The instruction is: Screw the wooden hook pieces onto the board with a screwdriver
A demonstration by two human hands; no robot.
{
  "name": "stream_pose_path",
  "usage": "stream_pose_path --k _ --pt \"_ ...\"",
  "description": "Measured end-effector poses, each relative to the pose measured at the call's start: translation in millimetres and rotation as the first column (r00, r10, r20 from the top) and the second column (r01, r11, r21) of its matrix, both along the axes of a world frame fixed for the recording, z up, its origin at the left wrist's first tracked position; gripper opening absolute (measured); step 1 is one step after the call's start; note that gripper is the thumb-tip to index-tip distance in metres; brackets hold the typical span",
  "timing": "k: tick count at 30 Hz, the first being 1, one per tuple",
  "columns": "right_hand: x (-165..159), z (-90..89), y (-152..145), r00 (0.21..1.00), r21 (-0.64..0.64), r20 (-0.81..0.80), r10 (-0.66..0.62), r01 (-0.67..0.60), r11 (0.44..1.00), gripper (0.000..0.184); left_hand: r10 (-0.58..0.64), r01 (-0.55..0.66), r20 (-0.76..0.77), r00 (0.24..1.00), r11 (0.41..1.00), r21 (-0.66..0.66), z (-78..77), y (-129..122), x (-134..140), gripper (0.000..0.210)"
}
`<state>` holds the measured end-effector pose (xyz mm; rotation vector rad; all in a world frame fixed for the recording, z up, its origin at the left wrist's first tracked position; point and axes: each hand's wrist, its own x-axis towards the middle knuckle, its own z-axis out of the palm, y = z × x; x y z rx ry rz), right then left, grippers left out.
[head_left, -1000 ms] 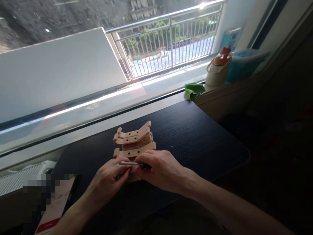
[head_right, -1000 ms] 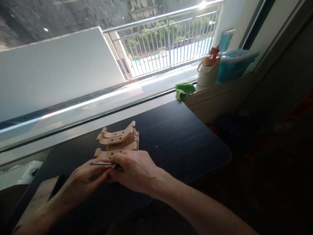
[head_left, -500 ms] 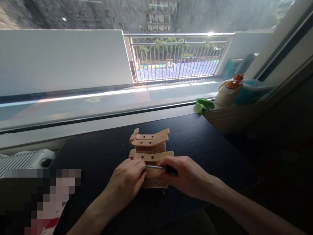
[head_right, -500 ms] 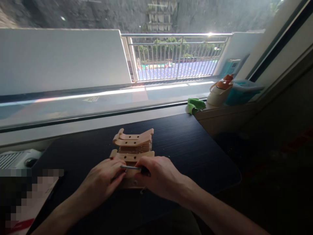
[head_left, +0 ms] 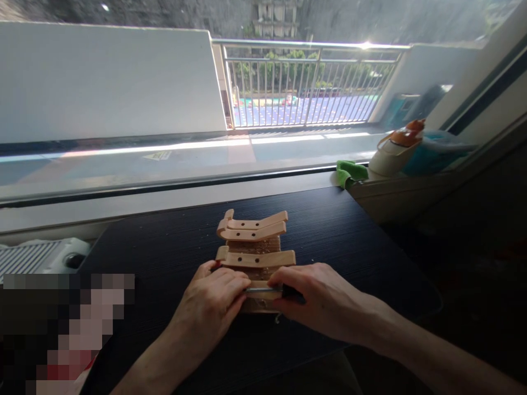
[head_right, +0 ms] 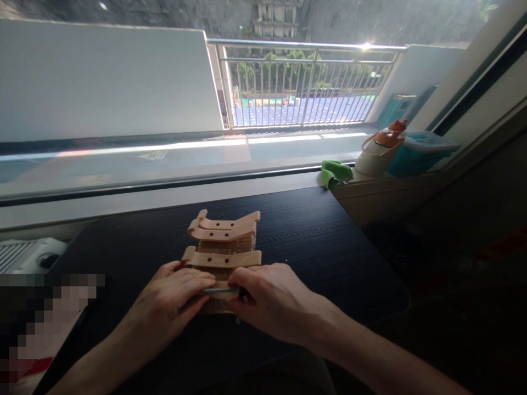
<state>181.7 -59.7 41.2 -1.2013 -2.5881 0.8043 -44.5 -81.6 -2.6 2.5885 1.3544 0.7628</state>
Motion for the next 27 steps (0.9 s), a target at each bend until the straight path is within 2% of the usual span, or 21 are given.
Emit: stream_pose_path --k 5,8,11,16,27 --pt "0 34.3 7 0.979 0.096 0.161 0.122 -0.139 0.986 0.008 0.024 -0.024 -0.004 1.0 0.995 -0.102 -0.3 0 -2 0.017" --pt "-8 47.8 13 0.937 0.148 0.283 0.205 -0.254 0.956 0.015 0.056 -0.062 -0.036 0.998 0.982 -0.179 1.8 1 -1 0.013" --pt "-19 48.2 17 0.894 0.165 0.367 0.258 -0.335 0.927 0.02 0.077 -0.086 -0.053 0.996 0.974 -0.208 2.3 1 0 0.01" --pt "-29 41.2 21 0.848 0.188 0.418 0.326 -0.431 0.883 0.019 0.088 -0.097 -0.053 0.995 0.974 -0.206 1.9 1 1 0.011" --pt "-38 42.8 24 0.825 0.184 0.431 0.365 -0.476 0.86 0.02 0.082 -0.091 -0.052 0.995 0.974 -0.208 3.6 2 1 0.012"
